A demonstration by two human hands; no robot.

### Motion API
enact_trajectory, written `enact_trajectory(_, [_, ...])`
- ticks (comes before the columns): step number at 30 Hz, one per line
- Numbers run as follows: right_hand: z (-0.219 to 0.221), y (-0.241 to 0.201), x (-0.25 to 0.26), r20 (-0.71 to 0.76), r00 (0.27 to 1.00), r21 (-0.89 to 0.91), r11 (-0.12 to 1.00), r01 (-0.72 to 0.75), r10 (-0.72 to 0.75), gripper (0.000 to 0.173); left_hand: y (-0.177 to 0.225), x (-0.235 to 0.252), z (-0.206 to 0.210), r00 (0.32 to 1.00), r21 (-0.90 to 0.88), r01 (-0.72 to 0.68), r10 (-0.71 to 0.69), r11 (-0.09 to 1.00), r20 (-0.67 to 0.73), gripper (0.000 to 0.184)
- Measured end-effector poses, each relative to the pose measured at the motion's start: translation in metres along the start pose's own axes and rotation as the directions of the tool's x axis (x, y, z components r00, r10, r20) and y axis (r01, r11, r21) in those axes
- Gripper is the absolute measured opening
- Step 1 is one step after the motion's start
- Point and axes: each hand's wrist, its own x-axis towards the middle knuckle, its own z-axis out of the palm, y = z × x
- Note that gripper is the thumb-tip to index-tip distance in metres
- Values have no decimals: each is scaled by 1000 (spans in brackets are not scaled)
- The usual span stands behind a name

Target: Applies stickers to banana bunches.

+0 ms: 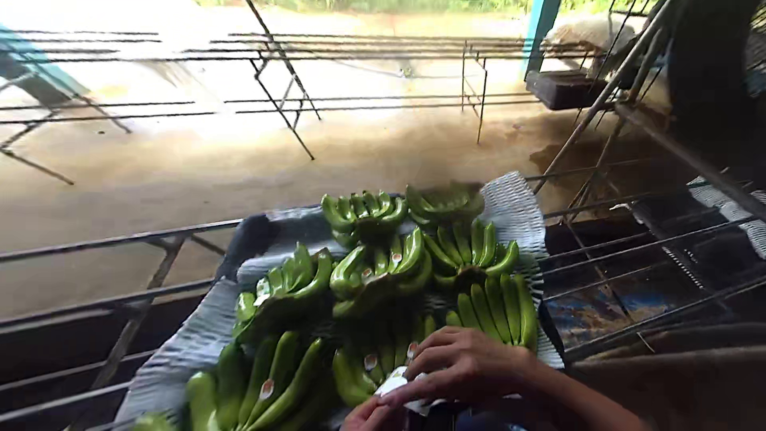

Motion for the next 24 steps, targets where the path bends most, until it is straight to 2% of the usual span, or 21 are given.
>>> enact_trajectory(2, [7,2,-3,54,998,32,999,18,-20,27,2,-7,3,993,-137,61,-46,989,107,28])
enact_trajectory(4, [13,3,-6,36,999,69,997,19,-21,26,0,-8,2,971,-308,167,-101,937,219,30])
enact_trajectory(6, [17,4,-8,25,1000,97,995,5,-7,26,-4,-7,3,955,-404,259,-171,877,241,46])
enact_trajectory(8, [23,4,-9,19,1000,101,995,7,-9,27,-4,-10,8,939,-432,331,-245,839,243,53])
enact_trajectory(11, [27,3,-11,21,999,86,996,37,-39,25,-5,-12,16,911,-448,409,-386,795,146,48])
enact_trajectory(15, [20,1,-16,-119,992,17,999,50,-48,18,-9,-6,16,921,-451,355,-388,819,22,35])
enact_trajectory(17, [10,2,-25,-236,971,37,999,-16,24,13,-10,-3,17,934,-405,311,-355,860,-36,33])
enact_trajectory(19, [-7,11,-40,-329,916,90,973,-211,229,15,-10,-2,13,946,-379,272,-317,884,-60,32])
enact_trajectory(20, [-17,20,-52,-351,861,124,930,-347,368,22,-9,-2,12,951,-373,253,-301,893,-75,33])
enact_trajectory(22, [-32,47,-89,-356,691,71,755,-651,629,42,-6,-3,11,955,-368,229,-280,901,-93,34])
enact_trajectory(24, [-36,75,-131,-380,533,-115,533,-838,756,51,-3,-4,12,955,-364,231,-281,903,-92,34])
